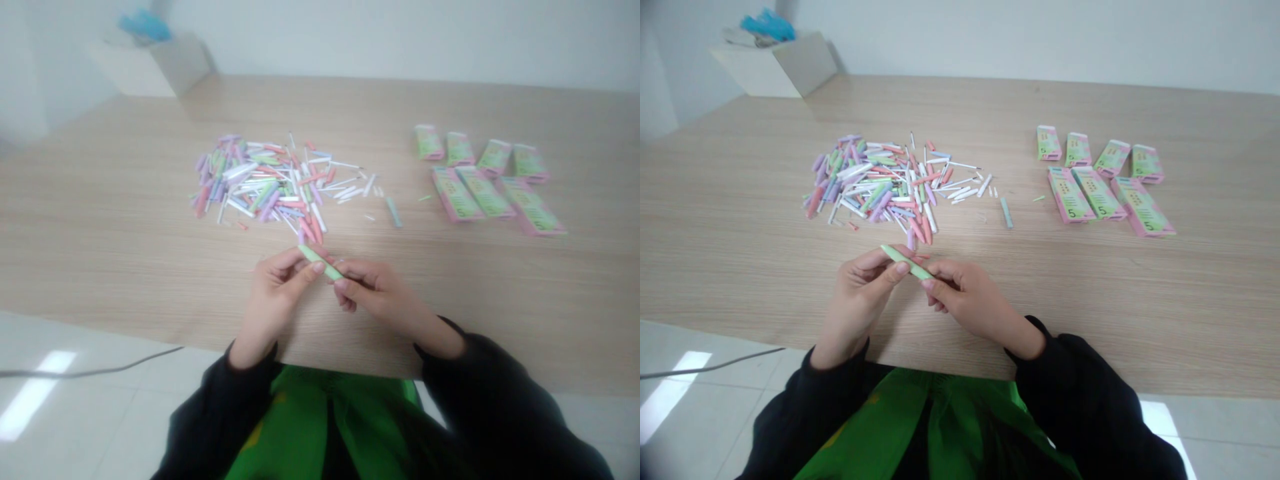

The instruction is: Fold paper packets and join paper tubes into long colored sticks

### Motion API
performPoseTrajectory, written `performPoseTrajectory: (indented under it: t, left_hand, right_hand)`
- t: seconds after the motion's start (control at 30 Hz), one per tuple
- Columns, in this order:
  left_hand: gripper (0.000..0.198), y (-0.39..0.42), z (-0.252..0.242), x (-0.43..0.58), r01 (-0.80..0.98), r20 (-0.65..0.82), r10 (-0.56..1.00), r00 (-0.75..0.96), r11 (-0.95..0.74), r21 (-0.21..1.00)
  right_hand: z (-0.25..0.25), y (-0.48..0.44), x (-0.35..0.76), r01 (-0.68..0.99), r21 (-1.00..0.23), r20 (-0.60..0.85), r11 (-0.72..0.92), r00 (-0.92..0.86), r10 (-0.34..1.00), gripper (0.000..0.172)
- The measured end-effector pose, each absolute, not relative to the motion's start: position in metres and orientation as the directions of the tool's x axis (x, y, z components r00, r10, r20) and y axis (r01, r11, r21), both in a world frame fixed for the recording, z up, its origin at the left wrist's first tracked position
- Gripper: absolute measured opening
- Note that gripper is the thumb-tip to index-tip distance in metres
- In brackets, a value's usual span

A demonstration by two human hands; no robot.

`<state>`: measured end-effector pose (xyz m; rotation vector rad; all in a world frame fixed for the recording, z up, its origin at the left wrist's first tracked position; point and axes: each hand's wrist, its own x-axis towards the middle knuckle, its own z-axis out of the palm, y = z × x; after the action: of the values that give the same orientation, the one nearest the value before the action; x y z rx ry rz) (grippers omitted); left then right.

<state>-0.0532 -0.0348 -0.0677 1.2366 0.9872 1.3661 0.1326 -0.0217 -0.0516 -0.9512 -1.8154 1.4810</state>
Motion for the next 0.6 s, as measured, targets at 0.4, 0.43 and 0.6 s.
performPoseTrajectory:
  t: [0.4, 0.43, 0.6]
  left_hand:
    - [0.013, -0.035, -0.067, -0.052, -0.152, 0.325, 0.810, -0.488, -0.446, 0.882]
    - [0.014, -0.036, -0.068, -0.051, -0.121, 0.331, 0.802, -0.497, -0.442, 0.889]
    - [0.011, -0.040, -0.072, -0.045, 0.025, 0.441, 0.730, -0.522, -0.504, 0.863]
  right_hand:
    - [-0.070, -0.021, 0.130, -0.046, -0.998, -0.016, -0.039, -0.427, 0.904, 0.045]
    - [-0.068, -0.022, 0.127, -0.053, -0.999, 0.017, -0.005, -0.414, 0.910, 0.043]
    - [-0.069, -0.022, 0.122, -0.072, -0.996, 0.079, 0.060, -0.295, 0.952, 0.050]
